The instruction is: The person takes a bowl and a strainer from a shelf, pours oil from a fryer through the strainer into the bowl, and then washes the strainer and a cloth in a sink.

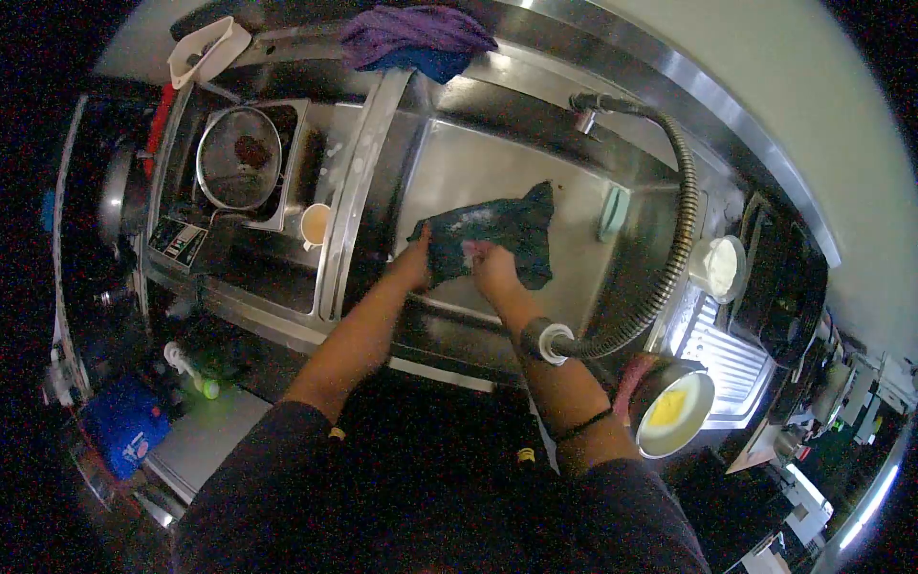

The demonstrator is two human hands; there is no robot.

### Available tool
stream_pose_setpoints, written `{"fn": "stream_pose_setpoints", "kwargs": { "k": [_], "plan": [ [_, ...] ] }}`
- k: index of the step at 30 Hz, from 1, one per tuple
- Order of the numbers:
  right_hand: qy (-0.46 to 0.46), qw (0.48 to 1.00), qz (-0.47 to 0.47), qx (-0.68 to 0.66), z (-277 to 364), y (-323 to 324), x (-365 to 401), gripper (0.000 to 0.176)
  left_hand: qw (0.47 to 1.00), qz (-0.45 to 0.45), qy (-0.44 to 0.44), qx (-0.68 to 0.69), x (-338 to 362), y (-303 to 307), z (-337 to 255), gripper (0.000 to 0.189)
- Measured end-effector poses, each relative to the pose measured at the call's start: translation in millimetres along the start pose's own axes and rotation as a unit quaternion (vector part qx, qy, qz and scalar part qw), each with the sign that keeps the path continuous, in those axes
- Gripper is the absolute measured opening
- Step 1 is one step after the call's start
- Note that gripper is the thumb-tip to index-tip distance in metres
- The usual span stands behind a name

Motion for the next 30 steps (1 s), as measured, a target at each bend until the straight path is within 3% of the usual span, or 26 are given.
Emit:
{"fn": "stream_pose_setpoints", "kwargs": {
  "k": [4, 7, 8, 10, 12, 13, 14, 16, 17, 19, 21, 22, 24, 29, 30],
  "plan": [
    [0.028, 0.999, 0.017, -0.009, -12, 3, 12, 0.038, 0.997, -0.062, -0.003, 0.038, 0, 10, -11, 0.077],
    [-0.051, 0.997, -0.048, 0.024, -18, 24, 12, 0.046, 0.958, -0.018, -0.001, 0.285, -13, 0, -14, 0.053],
    [0.033, 0.992, -0.079, 0.094, -6, 26, 10, 0.049, 0.917, 0.062, -0.021, 0.394, -18, -7, -19, 0.046],
    [0.161, 0.956, -0.118, 0.213, 12, 20, 7, 0.054, 0.78, 0.217, -0.058, 0.583, -19, -14, -34, 0.033],
    [0.207, 0.924, -0.119, 0.298, 14, 14, -1, 0.057, 0.668, 0.25, -0.08, 0.697, -12, -4, -45, 0.03],
    [0.165, 0.939, -0.108, 0.283, 1, 13, -7, 0.058, 0.604, 0.264, -0.089, 0.747, -7, 5, -49, 0.028],
    [0.122, 0.951, -0.098, 0.268, -11, 12, -13, 0.058, 0.576, 0.239, -0.048, 0.78, -6, 12, -45, 0.029],
    [-0.058, 0.987, -0.075, 0.128, -36, 22, -20, 0.057, 0.514, 0.188, 0.035, 0.836, -7, 24, -31, 0.031],
    [-0.055, 0.993, -0.075, 0.077, -37, 24, -20, 0.054, 0.49, 0.193, 0.069, 0.848, -10, 24, -28, 0.032],
    [-0.047, 0.996, -0.073, -0.023, 24, 36, -5, 0.048, 0.437, 0.201, 0.134, 0.866, -11, 22, -25, 0.035],
    [0.149, 0.972, -0.106, -0.149, 52, 9, 8, 0.04, 0.507, 0.182, 0.116, 0.834, -13, -1, -28, 0.039],
    [0.237, 0.954, -0.138, -0.124, 70, -4, 16, 0.037, 0.541, 0.171, 0.108, 0.817, -16, -17, -29, 0.041],
    [0.302, 0.933, -0.17, -0.097, 91, -15, 27, 0.035, 0.591, 0.157, 0.108, 0.784, -11, -33, -38, 0.041],
    [0.172, 0.961, -0.215, -0.019, 70, -12, 8, 0.028, 0.586, 0.143, 0.194, 0.774, 18, -21, -58, 0.04],
    [0.123, 0.958, -0.239, -0.096, 62, -10, -2, 0.025, 0.585, 0.139, 0.203, 0.773, 20, -19, -60, 0.04]
  ]
}}
Point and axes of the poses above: each hand's wrist, its own x-axis away from the middle knuckle, its own y-axis out of the back of the hand, z = x × y, the point moved 5 cm from there along -x, towards the middle knuckle, and after that the axes turned 5 degrees about y, right-handed, at the moved point
